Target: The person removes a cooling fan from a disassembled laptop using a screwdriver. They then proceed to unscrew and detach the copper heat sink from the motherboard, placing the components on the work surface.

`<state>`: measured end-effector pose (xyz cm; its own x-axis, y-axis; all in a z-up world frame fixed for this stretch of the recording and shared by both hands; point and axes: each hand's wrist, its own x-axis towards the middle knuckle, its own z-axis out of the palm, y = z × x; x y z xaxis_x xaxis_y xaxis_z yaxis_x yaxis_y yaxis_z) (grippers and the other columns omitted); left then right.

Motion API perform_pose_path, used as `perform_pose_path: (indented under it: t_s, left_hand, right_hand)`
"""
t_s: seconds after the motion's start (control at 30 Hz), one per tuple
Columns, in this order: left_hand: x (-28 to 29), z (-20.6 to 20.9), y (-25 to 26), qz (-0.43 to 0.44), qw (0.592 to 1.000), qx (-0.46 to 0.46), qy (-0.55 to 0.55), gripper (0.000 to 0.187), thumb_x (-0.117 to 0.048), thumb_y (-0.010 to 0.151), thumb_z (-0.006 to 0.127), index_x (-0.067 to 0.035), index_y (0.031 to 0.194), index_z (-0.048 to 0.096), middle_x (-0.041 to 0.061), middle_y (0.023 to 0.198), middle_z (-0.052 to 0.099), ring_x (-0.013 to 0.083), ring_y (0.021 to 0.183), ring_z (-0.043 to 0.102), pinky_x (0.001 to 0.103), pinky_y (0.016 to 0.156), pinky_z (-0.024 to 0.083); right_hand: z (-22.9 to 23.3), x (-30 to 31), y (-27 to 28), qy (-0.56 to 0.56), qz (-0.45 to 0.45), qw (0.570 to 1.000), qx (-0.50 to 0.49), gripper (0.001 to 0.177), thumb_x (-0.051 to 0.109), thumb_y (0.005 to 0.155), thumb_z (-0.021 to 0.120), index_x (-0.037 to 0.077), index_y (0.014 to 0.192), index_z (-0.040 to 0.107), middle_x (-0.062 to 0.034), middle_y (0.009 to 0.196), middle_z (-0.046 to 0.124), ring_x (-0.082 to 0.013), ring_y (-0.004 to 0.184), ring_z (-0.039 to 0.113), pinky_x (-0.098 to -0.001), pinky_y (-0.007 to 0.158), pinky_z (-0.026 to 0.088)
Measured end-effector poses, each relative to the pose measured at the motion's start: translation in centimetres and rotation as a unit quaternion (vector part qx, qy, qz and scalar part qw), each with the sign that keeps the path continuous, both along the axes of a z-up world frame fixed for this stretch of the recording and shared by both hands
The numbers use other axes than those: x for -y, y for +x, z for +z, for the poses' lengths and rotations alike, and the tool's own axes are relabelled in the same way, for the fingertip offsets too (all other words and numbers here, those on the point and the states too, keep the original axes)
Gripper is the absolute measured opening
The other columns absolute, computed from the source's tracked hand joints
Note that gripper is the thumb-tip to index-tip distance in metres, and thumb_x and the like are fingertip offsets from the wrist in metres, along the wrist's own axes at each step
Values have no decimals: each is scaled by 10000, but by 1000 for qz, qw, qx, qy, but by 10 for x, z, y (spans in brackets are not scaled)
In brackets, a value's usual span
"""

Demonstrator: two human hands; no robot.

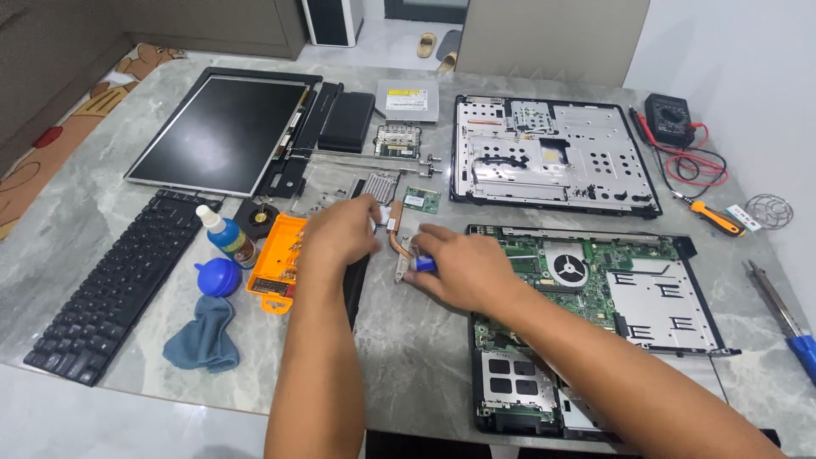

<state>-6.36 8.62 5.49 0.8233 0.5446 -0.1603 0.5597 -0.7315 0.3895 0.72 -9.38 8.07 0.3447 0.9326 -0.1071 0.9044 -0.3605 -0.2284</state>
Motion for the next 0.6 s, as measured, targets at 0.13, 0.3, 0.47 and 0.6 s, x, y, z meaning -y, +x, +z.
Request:
perform_pose_path:
  t_s: [0.13,0.3,0.47,0.6]
  left_hand:
    - [19,15,-1,-77,994,50,-63,456,-138,684,788,-91,1112,639,161,959,656,396,1021,617,519,890,445]
    - [21,15,4,-110,993,-12,-33,718,-253,574,881,-143,1238,631,177,1097,622,403,1124,574,536,977,391]
    - [21,5,9,-103,994,-18,-10,774,-226,528,906,-148,1241,615,161,1142,609,382,1137,569,515,944,410]
    - [22,5,11,-102,995,-20,2,788,-251,538,903,-147,1254,590,160,1162,595,379,1150,562,519,930,421]
  right_hand:
    - [-2,-8,21,8,-28,999,38,405,293,845,566,157,1225,597,-77,1348,553,-388,993,658,-492,824,542]
    - [-1,-16,37,-26,-25,997,67,445,246,827,573,173,1265,588,-39,1376,535,-352,1011,657,-470,837,542]
    - [-1,-17,43,-33,-29,997,60,436,222,814,589,117,1237,615,-76,1310,591,-351,1001,663,-460,815,552]
    - [-11,-16,51,-20,-32,997,73,415,221,803,593,127,1205,640,-75,1262,623,-332,962,679,-440,782,564]
